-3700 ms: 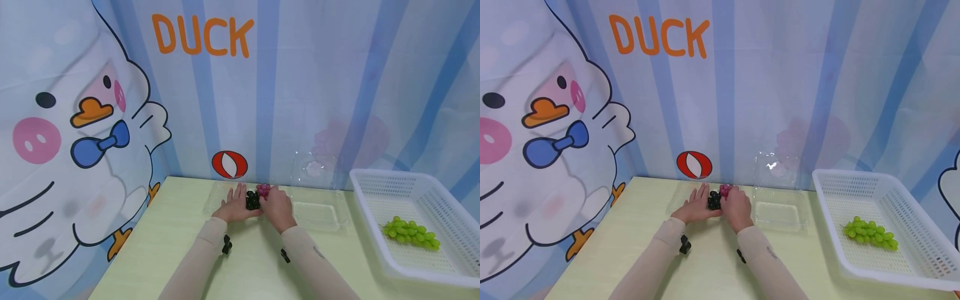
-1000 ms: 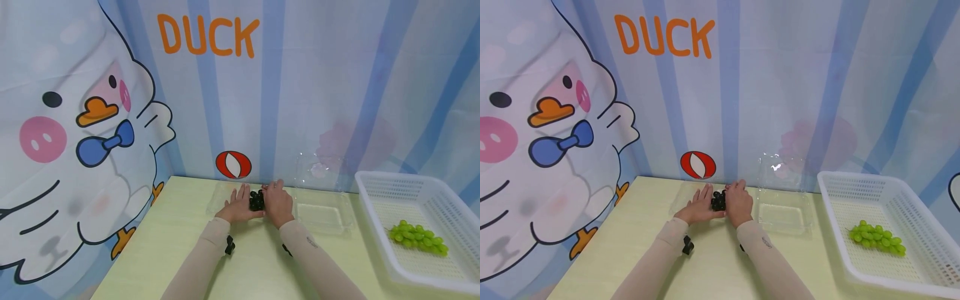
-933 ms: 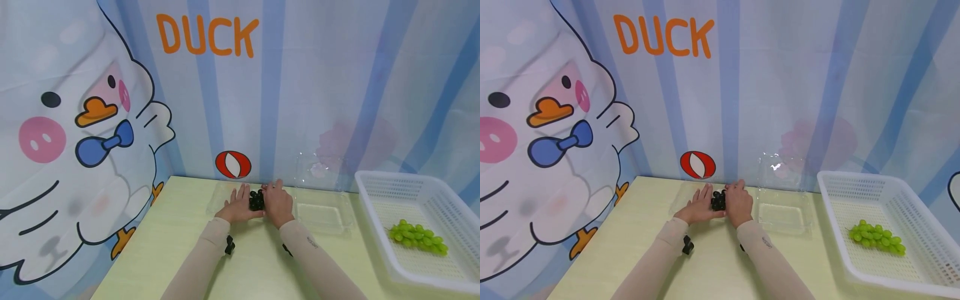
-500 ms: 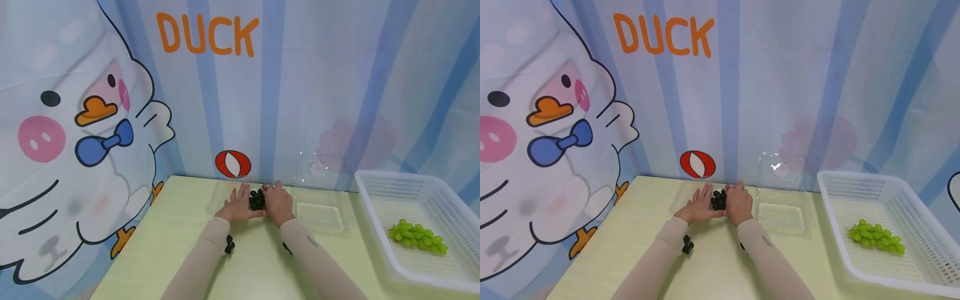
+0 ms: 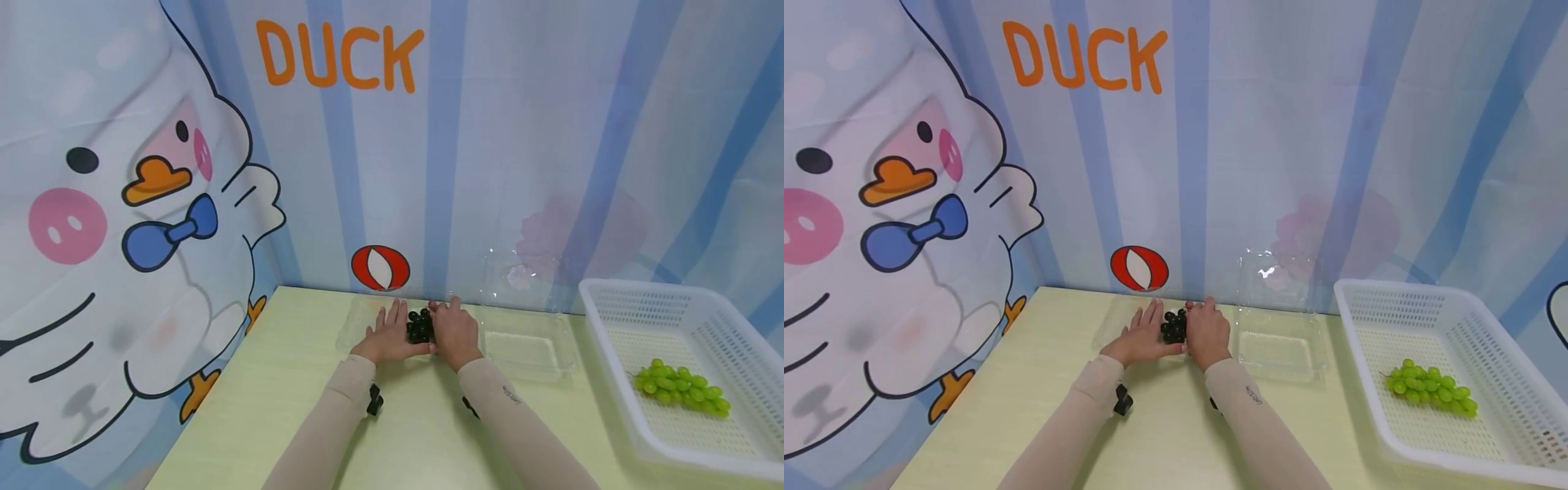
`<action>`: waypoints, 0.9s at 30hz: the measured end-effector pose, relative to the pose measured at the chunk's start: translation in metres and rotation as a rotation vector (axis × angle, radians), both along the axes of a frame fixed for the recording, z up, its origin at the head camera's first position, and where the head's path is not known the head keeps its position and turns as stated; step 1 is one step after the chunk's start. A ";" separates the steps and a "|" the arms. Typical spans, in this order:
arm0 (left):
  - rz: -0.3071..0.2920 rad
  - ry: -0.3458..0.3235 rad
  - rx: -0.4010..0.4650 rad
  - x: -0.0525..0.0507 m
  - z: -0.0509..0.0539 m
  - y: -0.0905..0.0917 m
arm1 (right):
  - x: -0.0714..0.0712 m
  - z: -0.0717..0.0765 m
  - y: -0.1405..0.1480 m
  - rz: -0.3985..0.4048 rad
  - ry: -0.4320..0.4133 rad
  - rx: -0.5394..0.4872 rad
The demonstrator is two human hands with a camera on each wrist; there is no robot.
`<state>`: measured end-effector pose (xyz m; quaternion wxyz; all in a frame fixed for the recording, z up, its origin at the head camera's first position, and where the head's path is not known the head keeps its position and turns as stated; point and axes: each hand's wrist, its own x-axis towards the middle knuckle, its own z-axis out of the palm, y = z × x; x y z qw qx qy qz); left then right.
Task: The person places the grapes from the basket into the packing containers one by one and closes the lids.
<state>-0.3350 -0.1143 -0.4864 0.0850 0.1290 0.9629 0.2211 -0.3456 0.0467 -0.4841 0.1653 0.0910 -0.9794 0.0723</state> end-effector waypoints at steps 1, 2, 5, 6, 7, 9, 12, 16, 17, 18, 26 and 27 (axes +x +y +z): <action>0.000 0.001 0.001 0.000 0.000 0.000 | 0.000 0.000 0.000 0.001 -0.003 0.002; 0.000 0.002 0.000 0.000 -0.001 0.000 | 0.000 -0.001 0.000 0.002 -0.007 0.004; 0.000 0.002 0.001 0.000 -0.002 0.000 | -0.001 -0.002 0.000 0.004 -0.017 0.010; 0.000 0.001 0.000 0.000 -0.002 0.000 | -0.001 -0.002 0.000 0.005 -0.019 0.009; 0.000 0.000 -0.001 0.000 -0.003 0.000 | -0.001 -0.002 0.000 0.005 -0.019 0.007; 0.000 0.000 -0.003 -0.001 -0.003 0.000 | -0.001 -0.001 0.001 0.006 -0.017 0.002; -0.002 0.004 -0.011 -0.002 -0.004 0.000 | -0.001 -0.001 0.001 0.012 -0.011 0.000; -0.001 0.006 -0.014 -0.001 -0.003 0.000 | 0.000 0.000 0.002 0.024 0.003 -0.005; -0.001 0.004 -0.013 -0.001 -0.002 0.000 | 0.000 0.000 0.002 0.026 0.006 -0.008; -0.001 0.003 -0.010 -0.001 -0.002 0.000 | 0.000 -0.001 0.002 0.027 0.009 -0.011; 0.000 0.006 -0.003 -0.001 -0.002 0.000 | 0.000 0.000 0.002 0.025 -0.002 0.001; 0.000 0.006 -0.005 -0.001 -0.002 0.000 | -0.001 0.000 0.002 0.024 -0.006 0.006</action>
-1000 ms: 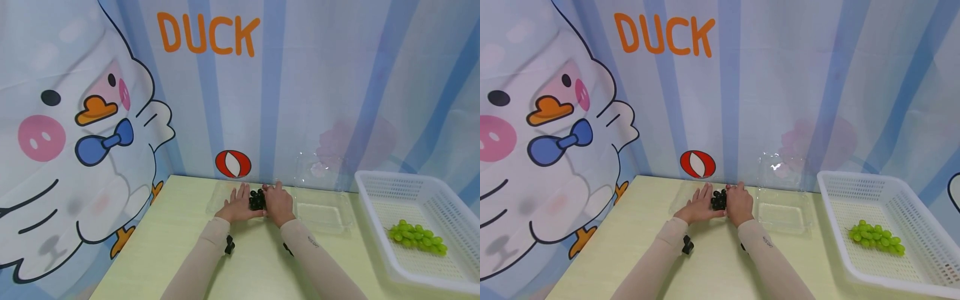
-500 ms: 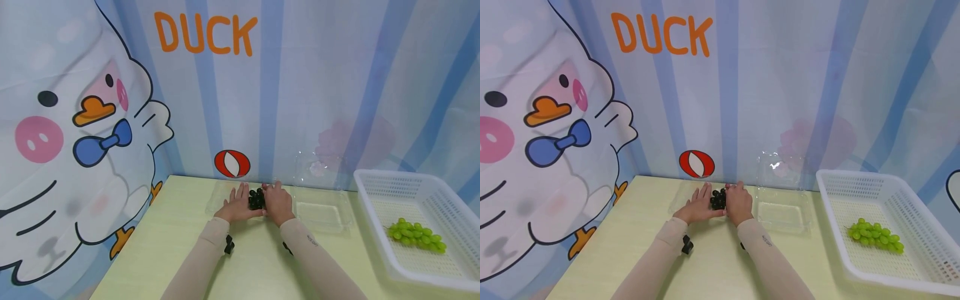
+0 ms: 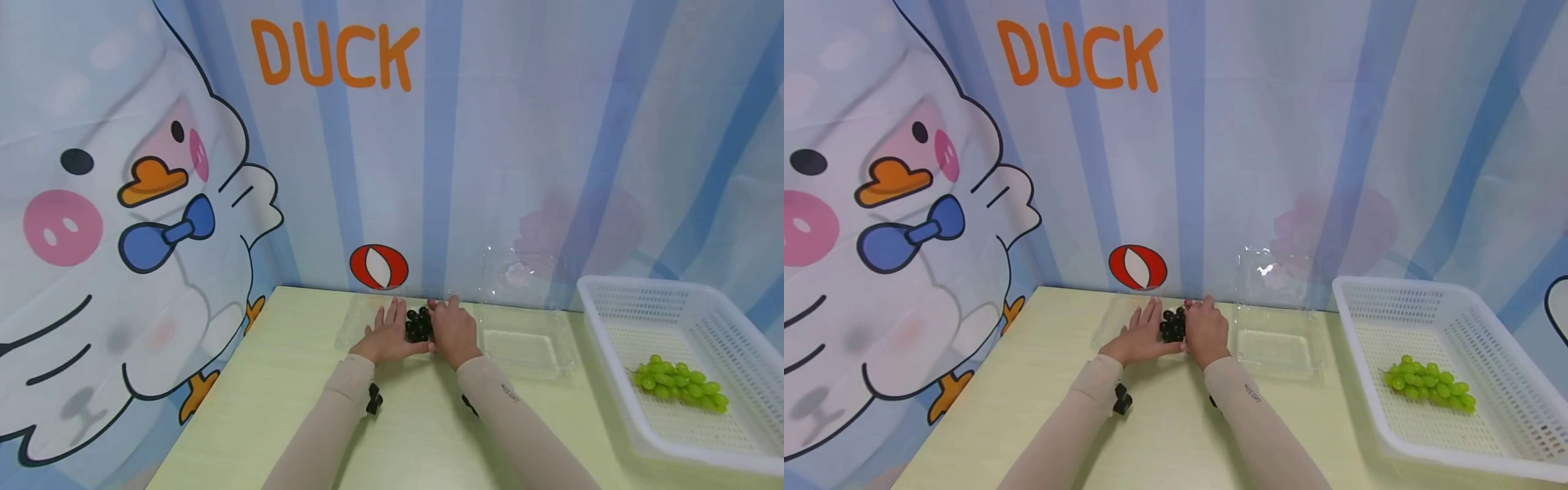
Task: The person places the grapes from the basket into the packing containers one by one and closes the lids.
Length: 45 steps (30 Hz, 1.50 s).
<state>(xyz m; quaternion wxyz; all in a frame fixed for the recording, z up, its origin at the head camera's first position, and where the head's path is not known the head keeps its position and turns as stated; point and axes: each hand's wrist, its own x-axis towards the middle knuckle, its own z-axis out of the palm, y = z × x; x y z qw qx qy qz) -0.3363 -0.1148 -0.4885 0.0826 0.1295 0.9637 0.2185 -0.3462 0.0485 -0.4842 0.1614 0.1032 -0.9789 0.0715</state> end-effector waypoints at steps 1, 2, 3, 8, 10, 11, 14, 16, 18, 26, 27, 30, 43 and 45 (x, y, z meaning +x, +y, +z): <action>0.000 0.001 0.001 0.000 0.000 0.000 | 0.000 0.000 0.000 -0.001 -0.002 0.007; 0.001 0.001 0.003 0.000 0.001 0.000 | 0.000 0.000 0.000 -0.001 -0.004 0.012; 0.002 0.001 0.005 0.001 0.001 0.000 | -0.001 0.000 0.000 -0.002 -0.005 0.020; 0.009 -0.006 0.000 0.002 0.003 0.001 | -0.002 0.000 0.001 0.001 -0.020 0.043; 0.011 -0.006 0.002 0.002 0.003 0.001 | -0.002 0.001 0.001 0.000 -0.033 0.026; 0.011 -0.006 0.005 0.002 0.003 0.001 | -0.002 0.001 0.001 -0.003 -0.042 0.011; 0.011 -0.010 0.008 0.003 0.004 0.001 | -0.002 0.003 0.001 -0.009 -0.063 -0.059; 0.010 -0.010 0.007 0.003 0.004 0.001 | -0.001 0.004 0.002 -0.009 -0.068 -0.100; 0.011 -0.010 0.004 0.004 0.004 0.001 | 0.000 0.005 0.003 -0.005 -0.064 -0.125; 0.012 -0.018 0.001 0.006 0.007 0.002 | 0.005 0.013 0.006 -0.018 -0.079 -0.104; 0.013 -0.018 0.000 0.005 0.007 0.002 | 0.006 0.014 0.006 -0.020 -0.082 -0.098; 0.017 -0.025 -0.004 0.005 0.007 0.003 | 0.006 0.016 0.007 -0.028 -0.093 -0.074; 0.010 -0.025 0.000 0.003 0.006 0.001 | 0.011 0.033 0.007 -0.031 -0.169 -0.016; 0.009 -0.024 -0.001 0.003 0.006 0.001 | 0.012 0.035 0.008 -0.030 -0.187 -0.004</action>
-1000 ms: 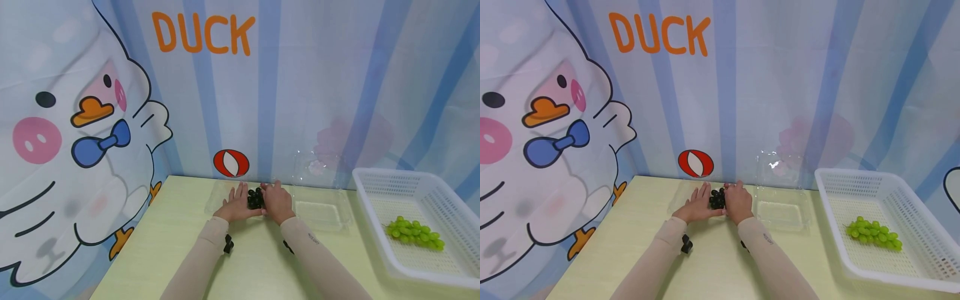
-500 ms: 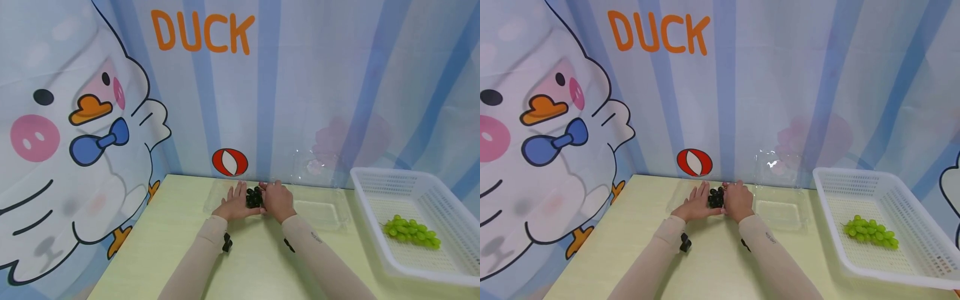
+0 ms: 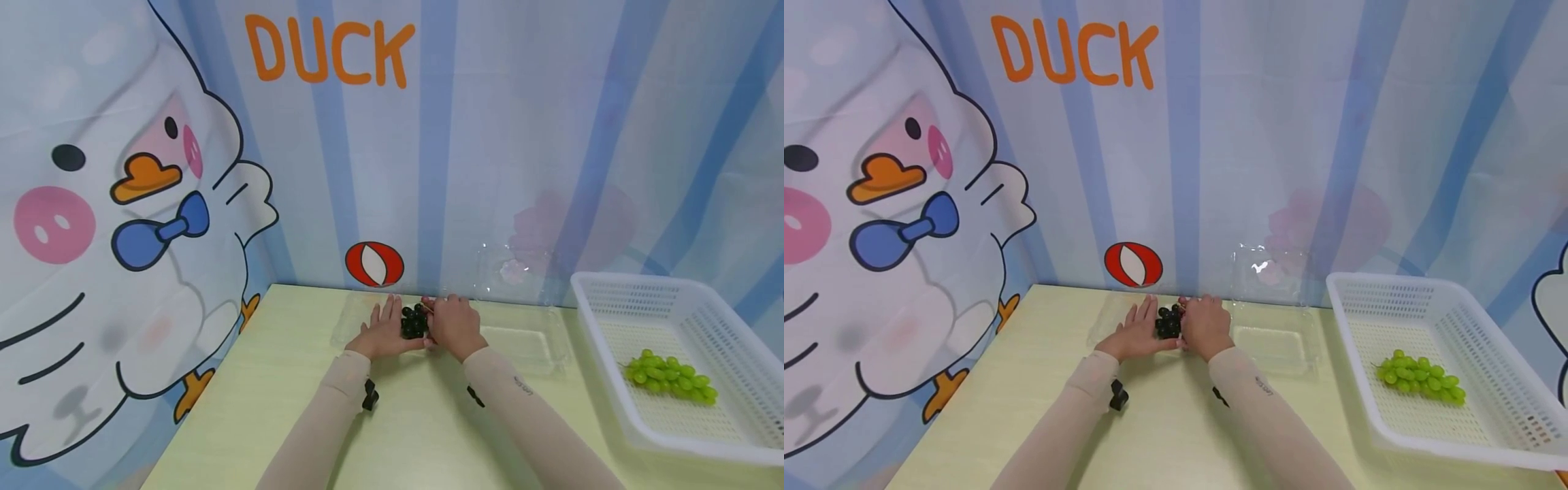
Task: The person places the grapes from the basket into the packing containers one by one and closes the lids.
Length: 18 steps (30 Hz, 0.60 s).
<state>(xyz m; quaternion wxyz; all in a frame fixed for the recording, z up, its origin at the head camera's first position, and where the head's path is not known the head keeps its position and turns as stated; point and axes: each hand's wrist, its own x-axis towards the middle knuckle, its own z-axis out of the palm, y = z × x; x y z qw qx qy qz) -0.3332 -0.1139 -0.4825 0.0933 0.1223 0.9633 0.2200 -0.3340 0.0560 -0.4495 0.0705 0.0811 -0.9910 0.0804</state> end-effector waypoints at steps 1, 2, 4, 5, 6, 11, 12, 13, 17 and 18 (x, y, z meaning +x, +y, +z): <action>-0.001 0.001 -0.001 0.000 0.000 0.000 | 0.000 0.001 0.000 0.003 -0.009 0.007; -0.001 0.000 -0.005 -0.001 0.000 0.000 | 0.001 0.002 0.001 0.006 -0.019 0.017; 0.000 0.000 -0.006 -0.001 -0.001 0.000 | 0.001 0.003 0.003 0.018 -0.037 0.029; 0.000 0.000 -0.005 -0.001 -0.001 0.000 | 0.002 0.004 0.004 0.026 -0.047 0.036; 0.001 -0.002 -0.006 -0.001 -0.001 0.000 | 0.002 0.005 0.005 0.035 -0.059 0.040; 0.002 -0.013 -0.004 -0.002 -0.002 -0.001 | 0.005 0.010 0.010 0.070 -0.142 0.025; 0.002 -0.014 -0.004 -0.002 -0.002 -0.001 | 0.006 0.011 0.011 0.074 -0.160 0.019; 0.002 -0.014 -0.003 -0.002 -0.002 -0.001 | 0.007 0.012 0.012 0.076 -0.175 0.012; -0.001 -0.014 -0.003 -0.002 -0.002 -0.001 | 0.008 0.019 0.015 0.096 -0.204 0.007; 0.001 -0.015 -0.003 -0.002 -0.001 -0.001 | 0.009 0.021 0.015 0.104 -0.205 0.005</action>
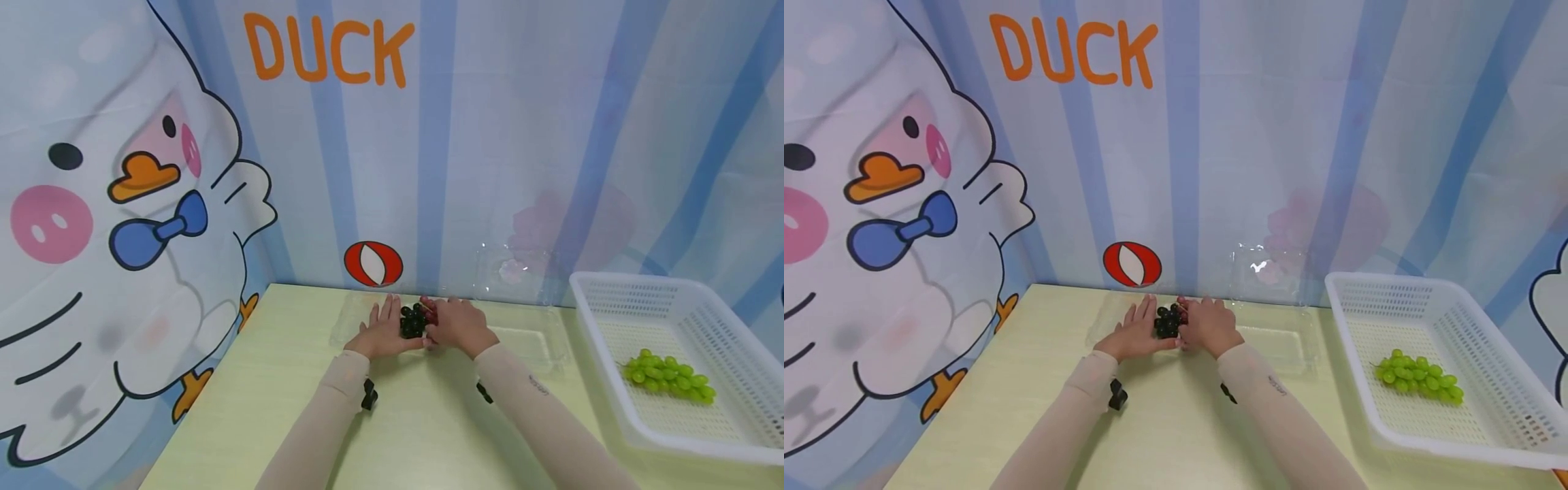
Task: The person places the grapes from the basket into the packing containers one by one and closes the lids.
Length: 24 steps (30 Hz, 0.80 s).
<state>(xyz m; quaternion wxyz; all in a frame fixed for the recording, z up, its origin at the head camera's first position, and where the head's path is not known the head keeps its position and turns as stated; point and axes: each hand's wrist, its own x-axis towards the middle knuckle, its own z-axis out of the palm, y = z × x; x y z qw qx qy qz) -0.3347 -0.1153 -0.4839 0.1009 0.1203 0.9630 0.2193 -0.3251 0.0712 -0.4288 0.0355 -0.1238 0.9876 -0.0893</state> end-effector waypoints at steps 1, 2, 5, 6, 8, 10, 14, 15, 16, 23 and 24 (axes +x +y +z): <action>0.001 0.000 0.000 0.000 0.000 0.000 | 0.000 0.002 0.001 0.007 -0.001 -0.004; 0.002 -0.002 -0.002 0.000 0.001 0.000 | 0.001 0.005 0.001 0.016 0.001 -0.005; 0.004 -0.004 -0.004 0.000 0.001 0.000 | 0.003 0.014 0.003 0.039 0.007 -0.005; 0.005 -0.005 -0.006 0.000 0.001 0.000 | 0.004 0.017 0.003 0.045 0.010 -0.005; 0.006 -0.005 -0.007 0.000 0.001 0.000 | 0.006 0.023 0.004 0.053 0.015 0.002; 0.009 -0.004 -0.005 0.000 0.001 0.000 | 0.008 0.028 0.005 0.059 0.019 0.007; 0.014 0.003 -0.004 -0.001 0.001 0.001 | 0.012 0.036 0.006 0.066 0.022 0.008; 0.014 0.004 -0.005 -0.001 0.001 0.001 | 0.013 0.038 0.006 0.067 0.022 0.009; 0.014 0.004 -0.006 -0.001 0.001 0.001 | 0.014 0.040 0.007 0.067 0.022 0.010; 0.010 -0.008 -0.003 0.001 0.002 0.002 | 0.020 0.047 0.012 0.065 0.041 0.020; 0.008 -0.009 -0.003 0.001 0.002 0.002 | 0.021 0.047 0.013 0.065 0.048 0.021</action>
